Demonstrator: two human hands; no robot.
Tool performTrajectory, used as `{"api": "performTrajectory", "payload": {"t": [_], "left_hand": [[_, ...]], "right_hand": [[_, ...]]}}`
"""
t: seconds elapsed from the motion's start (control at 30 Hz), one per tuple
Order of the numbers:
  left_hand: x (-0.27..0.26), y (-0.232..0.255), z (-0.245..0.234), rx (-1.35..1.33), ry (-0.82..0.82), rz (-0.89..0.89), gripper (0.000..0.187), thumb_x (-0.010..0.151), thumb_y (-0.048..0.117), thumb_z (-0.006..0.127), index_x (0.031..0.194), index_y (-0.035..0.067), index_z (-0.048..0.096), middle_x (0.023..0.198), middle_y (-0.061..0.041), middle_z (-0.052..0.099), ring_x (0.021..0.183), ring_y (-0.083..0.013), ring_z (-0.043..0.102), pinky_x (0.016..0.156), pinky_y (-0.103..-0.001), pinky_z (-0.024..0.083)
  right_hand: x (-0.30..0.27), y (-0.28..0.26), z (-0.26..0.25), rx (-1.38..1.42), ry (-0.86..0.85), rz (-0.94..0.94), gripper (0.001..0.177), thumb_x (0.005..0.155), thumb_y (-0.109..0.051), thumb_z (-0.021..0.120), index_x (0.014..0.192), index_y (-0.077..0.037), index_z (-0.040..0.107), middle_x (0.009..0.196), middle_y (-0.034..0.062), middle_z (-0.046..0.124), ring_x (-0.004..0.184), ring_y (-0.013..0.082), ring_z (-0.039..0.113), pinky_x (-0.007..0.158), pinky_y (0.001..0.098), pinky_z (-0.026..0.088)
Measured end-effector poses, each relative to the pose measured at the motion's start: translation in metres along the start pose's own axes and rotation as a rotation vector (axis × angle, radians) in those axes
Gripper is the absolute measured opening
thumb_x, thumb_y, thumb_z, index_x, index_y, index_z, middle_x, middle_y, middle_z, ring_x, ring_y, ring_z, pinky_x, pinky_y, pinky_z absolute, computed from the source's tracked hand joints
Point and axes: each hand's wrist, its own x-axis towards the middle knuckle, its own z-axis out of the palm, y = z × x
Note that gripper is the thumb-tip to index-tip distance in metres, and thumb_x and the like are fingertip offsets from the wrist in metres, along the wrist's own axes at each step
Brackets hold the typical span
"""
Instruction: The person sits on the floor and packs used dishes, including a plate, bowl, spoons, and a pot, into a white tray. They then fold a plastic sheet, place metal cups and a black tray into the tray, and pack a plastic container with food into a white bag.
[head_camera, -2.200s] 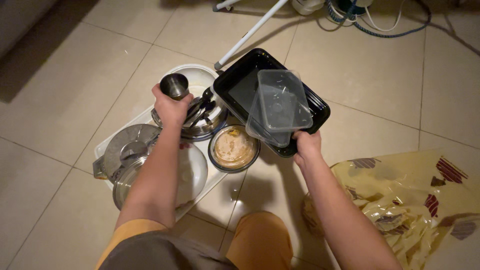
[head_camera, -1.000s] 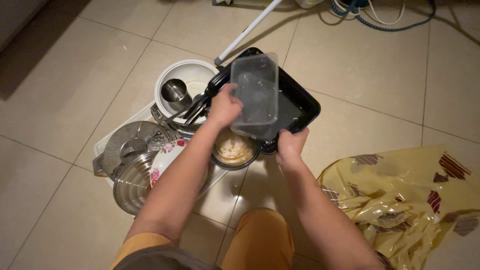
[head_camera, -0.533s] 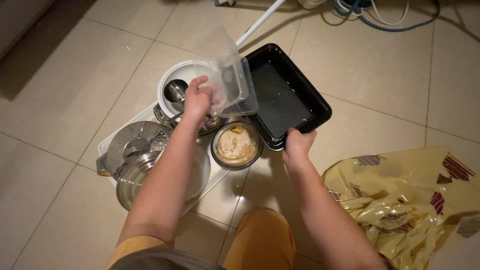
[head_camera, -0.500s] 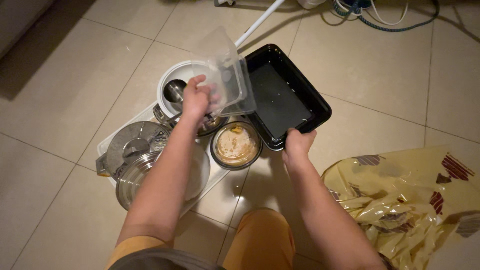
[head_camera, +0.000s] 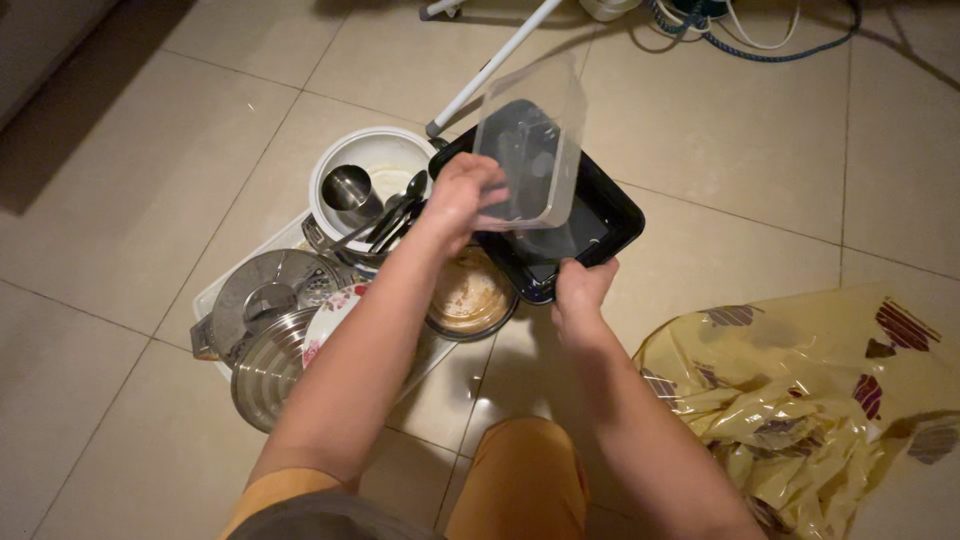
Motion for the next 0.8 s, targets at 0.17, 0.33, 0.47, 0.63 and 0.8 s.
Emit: {"api": "performTrajectory", "payload": {"t": [0.17, 0.33, 0.47, 0.63, 0.8], "left_hand": [[-0.005, 0.0, 0.045, -0.17, -0.151, -0.086, 0.031, 0.101, 0.024, 0.053, 0.126, 0.006, 0.047, 0.137, -0.018, 0.061, 0.119, -0.0372, 0.066, 0.074, -0.059, 0.062], [0.001, -0.023, 0.071, -0.061, -0.117, -0.142, 0.032, 0.098, 0.022, 0.051, 0.127, 0.008, 0.048, 0.137, -0.016, 0.059, 0.116, -0.0372, 0.066, 0.072, -0.057, 0.063], [0.002, -0.05, 0.067, 0.047, 0.104, -0.075, 0.038, 0.096, 0.016, 0.057, 0.131, 0.006, 0.047, 0.133, -0.023, 0.061, 0.111, -0.038, 0.068, 0.07, -0.054, 0.06], [-0.019, -0.066, 0.065, 0.412, 0.344, 0.219, 0.058, 0.089, 0.013, 0.068, 0.141, -0.002, 0.046, 0.131, -0.022, 0.066, 0.12, -0.0356, 0.066, 0.104, -0.043, 0.05], [-0.043, -0.05, 0.048, 0.724, 0.507, 0.638, 0.057, 0.088, 0.012, 0.069, 0.139, -0.005, 0.048, 0.138, -0.027, 0.054, 0.131, -0.0427, 0.052, 0.113, -0.045, 0.04]], "right_hand": [[-0.002, -0.002, -0.004, -0.022, -0.012, -0.016, 0.059, 0.075, 0.013, 0.059, 0.13, -0.001, 0.041, 0.117, 0.0127, 0.059, 0.107, 0.0239, 0.064, 0.094, 0.0367, 0.054], [-0.005, -0.008, -0.007, 0.002, -0.092, -0.045, 0.055, 0.075, 0.016, 0.058, 0.127, 0.002, 0.047, 0.117, 0.0132, 0.063, 0.106, 0.0252, 0.066, 0.096, 0.038, 0.054], [-0.007, -0.013, -0.008, 0.095, -0.118, -0.01, 0.058, 0.075, 0.017, 0.057, 0.129, 0.0, 0.046, 0.119, 0.0122, 0.063, 0.107, 0.0242, 0.067, 0.094, 0.0365, 0.056], [-0.009, -0.019, -0.011, 0.115, -0.104, 0.05, 0.059, 0.076, 0.017, 0.057, 0.131, 0.001, 0.043, 0.116, 0.017, 0.062, 0.099, 0.0271, 0.068, 0.084, 0.0386, 0.06], [-0.011, -0.023, -0.005, 0.14, -0.162, 0.058, 0.048, 0.075, 0.017, 0.055, 0.121, 0.005, 0.054, 0.107, 0.0168, 0.067, 0.092, 0.0288, 0.07, 0.08, 0.0398, 0.06]]}}
